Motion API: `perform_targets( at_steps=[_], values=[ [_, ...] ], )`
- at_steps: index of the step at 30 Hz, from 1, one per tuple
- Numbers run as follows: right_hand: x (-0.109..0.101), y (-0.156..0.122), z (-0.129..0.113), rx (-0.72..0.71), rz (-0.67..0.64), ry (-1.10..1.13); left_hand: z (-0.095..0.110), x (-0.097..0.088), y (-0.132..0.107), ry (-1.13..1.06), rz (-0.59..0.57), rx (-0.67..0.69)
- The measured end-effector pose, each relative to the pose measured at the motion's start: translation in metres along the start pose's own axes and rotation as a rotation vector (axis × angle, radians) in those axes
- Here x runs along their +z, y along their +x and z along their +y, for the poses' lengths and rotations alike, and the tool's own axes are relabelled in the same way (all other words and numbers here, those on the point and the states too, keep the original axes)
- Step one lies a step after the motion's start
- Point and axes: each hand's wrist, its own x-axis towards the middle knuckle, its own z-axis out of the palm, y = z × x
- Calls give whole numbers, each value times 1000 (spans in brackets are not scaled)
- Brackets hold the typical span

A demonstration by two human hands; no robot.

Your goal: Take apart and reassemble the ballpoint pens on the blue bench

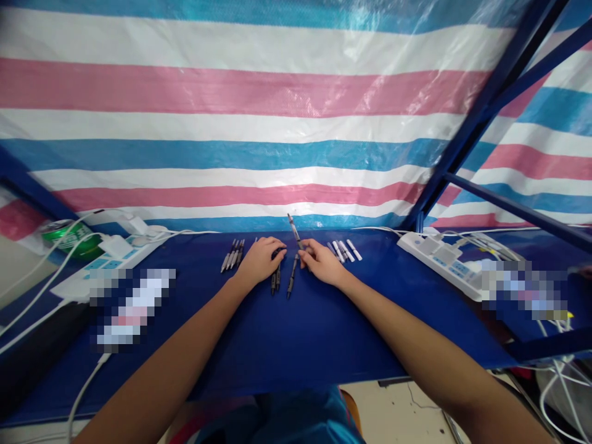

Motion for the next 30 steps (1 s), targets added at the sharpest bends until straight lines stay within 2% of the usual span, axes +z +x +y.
perform_targets(
  at_steps=[10,25,30],
  values=[
    [6,-11,-22,-146,-15,-421,0,0,-1,8,-4,28],
    [2,-12,-23,-171,-47,-487,-7,1,0,-7,-15,-7],
    [0,-13,-25,-214,-120,-520,-10,-2,0,80,30,-57]
  ],
)
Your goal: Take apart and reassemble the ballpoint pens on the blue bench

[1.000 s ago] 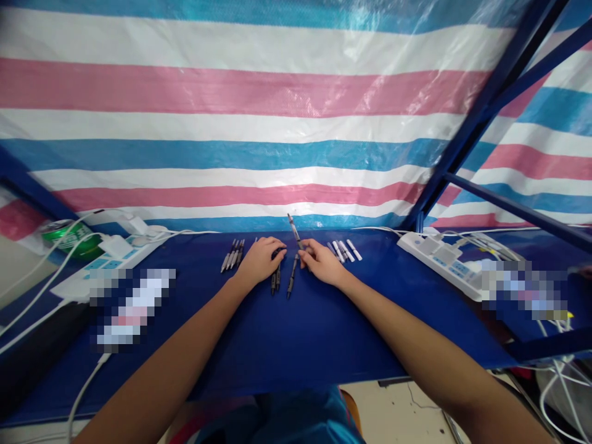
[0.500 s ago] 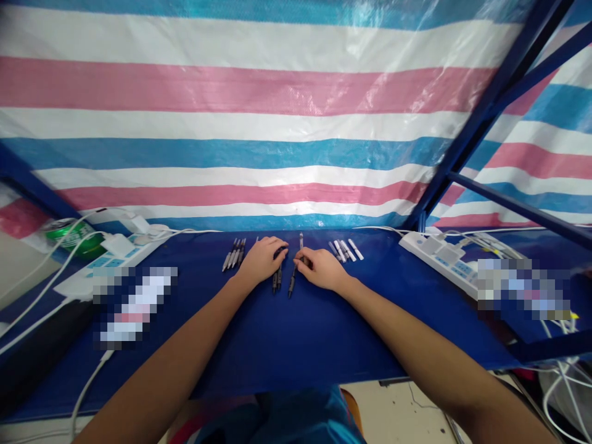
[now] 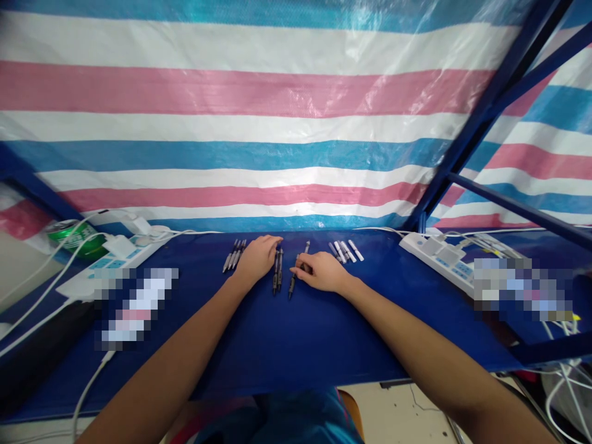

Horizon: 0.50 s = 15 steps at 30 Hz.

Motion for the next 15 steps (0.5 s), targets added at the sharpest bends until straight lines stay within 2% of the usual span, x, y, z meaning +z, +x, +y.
perform_targets(
  at_steps=[5,10,12,15],
  values=[
    [-6,-2,-10,-41,-86,45,0,1,1,-14,25,-30],
    [-8,-5,-23,-85,-189,187,2,3,0,-54,1,65],
    [-8,-4,-25,-89,-186,167,2,3,-1,-56,-14,102],
    [-8,-3,-26,-69,-168,15,3,0,-1,-62,-40,141]
  ],
)
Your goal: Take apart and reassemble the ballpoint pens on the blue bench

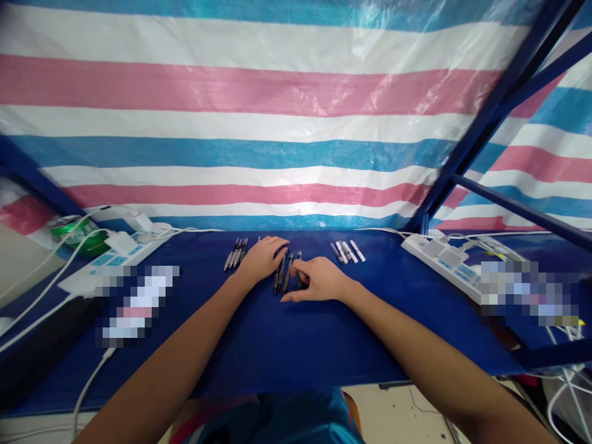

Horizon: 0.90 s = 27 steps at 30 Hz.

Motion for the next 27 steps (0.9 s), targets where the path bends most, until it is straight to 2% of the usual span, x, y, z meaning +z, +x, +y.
perform_targets(
  at_steps=[4,9,17,22,27],
  values=[
    [-3,2,-2,80,-54,-193,3,-2,1,-18,-36,39],
    [-5,3,-8,124,-102,-268,10,0,1,17,-38,21],
    [4,4,-9,94,-49,-257,16,7,2,31,-23,18],
    [3,2,-7,88,-17,-225,14,10,3,-60,-33,56],
    [1,3,-8,40,-45,-200,12,11,3,-140,-62,73]
  ],
)
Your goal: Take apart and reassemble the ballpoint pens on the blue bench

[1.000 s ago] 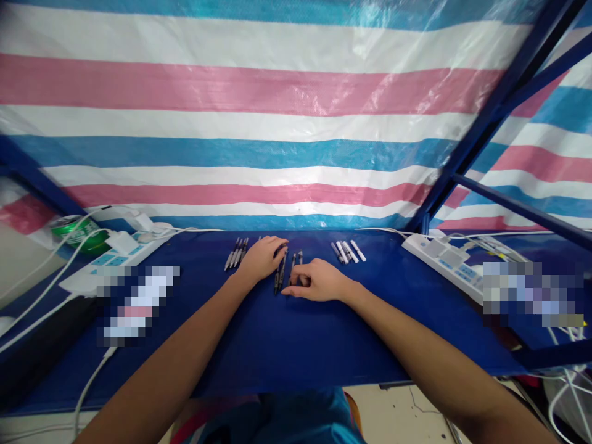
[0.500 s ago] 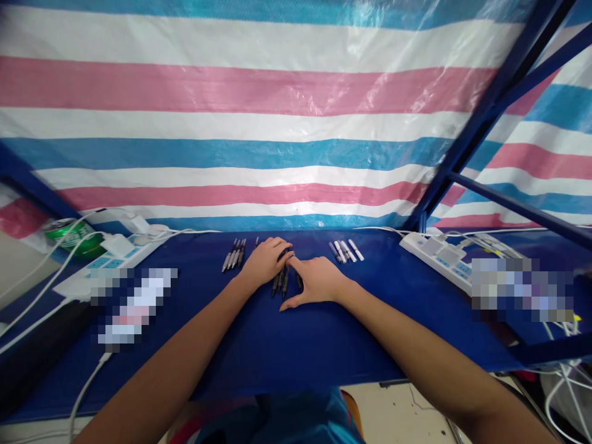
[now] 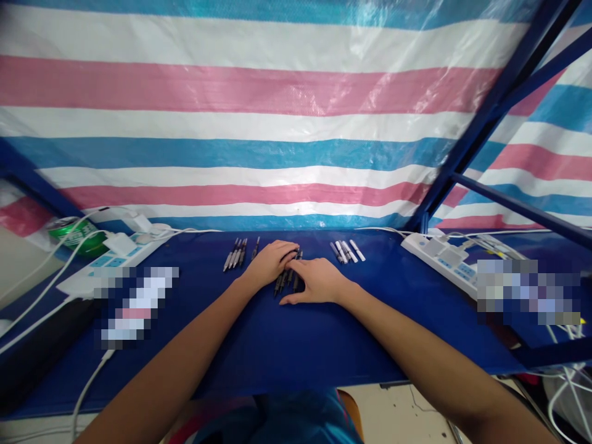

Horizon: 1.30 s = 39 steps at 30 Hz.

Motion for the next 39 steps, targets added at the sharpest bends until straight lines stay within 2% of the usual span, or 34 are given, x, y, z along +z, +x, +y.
perform_targets(
  at_steps=[8,19,25,35,39],
  values=[
    [4,1,3,-35,-1,16,-6,1,1,-79,-79,74],
    [2,1,1,-30,-7,42,-4,0,2,-93,-44,67],
    [5,2,3,-35,10,53,-9,3,2,-127,-90,115],
    [4,1,1,-23,13,49,0,-2,3,-51,-61,58],
    [3,1,1,-22,21,45,2,-10,2,106,33,-31]
  ],
)
